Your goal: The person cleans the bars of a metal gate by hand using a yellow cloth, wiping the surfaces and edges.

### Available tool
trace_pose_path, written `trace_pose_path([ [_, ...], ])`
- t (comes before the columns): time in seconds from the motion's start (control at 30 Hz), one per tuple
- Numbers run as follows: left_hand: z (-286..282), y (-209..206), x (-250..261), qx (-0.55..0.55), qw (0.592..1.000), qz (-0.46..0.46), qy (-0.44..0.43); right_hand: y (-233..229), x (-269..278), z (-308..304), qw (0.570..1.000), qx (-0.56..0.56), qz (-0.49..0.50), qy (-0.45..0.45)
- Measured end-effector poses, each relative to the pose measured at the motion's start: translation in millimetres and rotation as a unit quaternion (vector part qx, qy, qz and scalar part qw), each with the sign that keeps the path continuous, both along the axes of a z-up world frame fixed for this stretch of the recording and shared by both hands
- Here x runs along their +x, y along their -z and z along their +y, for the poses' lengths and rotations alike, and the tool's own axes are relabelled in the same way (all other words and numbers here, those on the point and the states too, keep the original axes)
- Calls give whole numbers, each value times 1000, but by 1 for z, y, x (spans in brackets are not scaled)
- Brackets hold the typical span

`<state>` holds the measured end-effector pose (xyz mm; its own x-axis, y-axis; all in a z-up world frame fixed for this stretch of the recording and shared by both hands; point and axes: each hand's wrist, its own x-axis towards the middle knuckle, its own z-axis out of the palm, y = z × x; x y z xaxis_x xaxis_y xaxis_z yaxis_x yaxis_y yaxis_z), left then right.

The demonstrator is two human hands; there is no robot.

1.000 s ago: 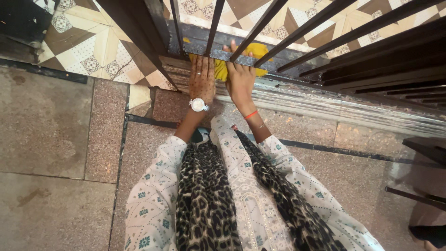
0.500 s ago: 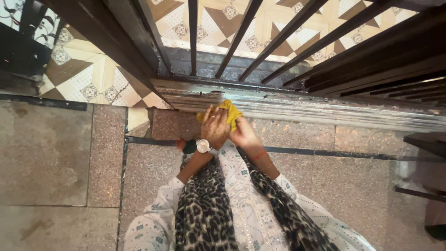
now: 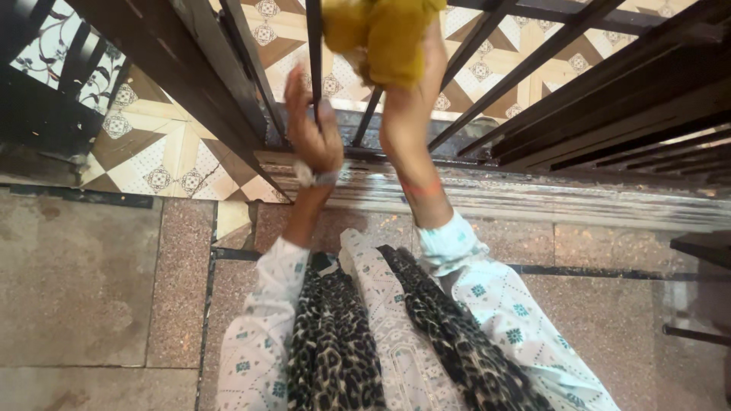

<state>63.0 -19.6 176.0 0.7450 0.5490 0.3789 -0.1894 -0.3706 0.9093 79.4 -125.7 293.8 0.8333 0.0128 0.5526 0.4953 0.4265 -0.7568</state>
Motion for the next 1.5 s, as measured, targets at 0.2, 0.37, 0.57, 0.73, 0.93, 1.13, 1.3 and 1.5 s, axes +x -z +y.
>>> trace_pose_path([
  [0.2, 14, 119, 59, 111, 967, -229, -9, 108, 16, 3, 948, -218, -114, 203],
  [0.37, 9, 107, 45, 89, 983, -158, 0, 247, 5, 4, 984, -156, 59, 59],
  [0.57, 3, 84, 49, 53, 976, -210, -12, 212, 37, -43, 975, -168, 123, 80],
  [0.73, 8, 84, 45, 95, 960, -262, 17, 103, 49, -49, 989, -104, -58, 86],
  [0.93, 7, 88, 41, 82, 971, -217, 58, 109, 39, -18, 991, 1, -3, 131],
  [1.13, 4, 89, 53, 61, 969, -222, 86, 195, 16, -4, 971, -127, 49, 196],
  [1.3, 11, 75, 39, 60, 958, -253, 121, 229, -22, 9, 960, -169, 140, 175],
  [1.5, 12, 74, 37, 67, 943, -305, 119, 193, -79, 5, 938, -60, 236, 246],
])
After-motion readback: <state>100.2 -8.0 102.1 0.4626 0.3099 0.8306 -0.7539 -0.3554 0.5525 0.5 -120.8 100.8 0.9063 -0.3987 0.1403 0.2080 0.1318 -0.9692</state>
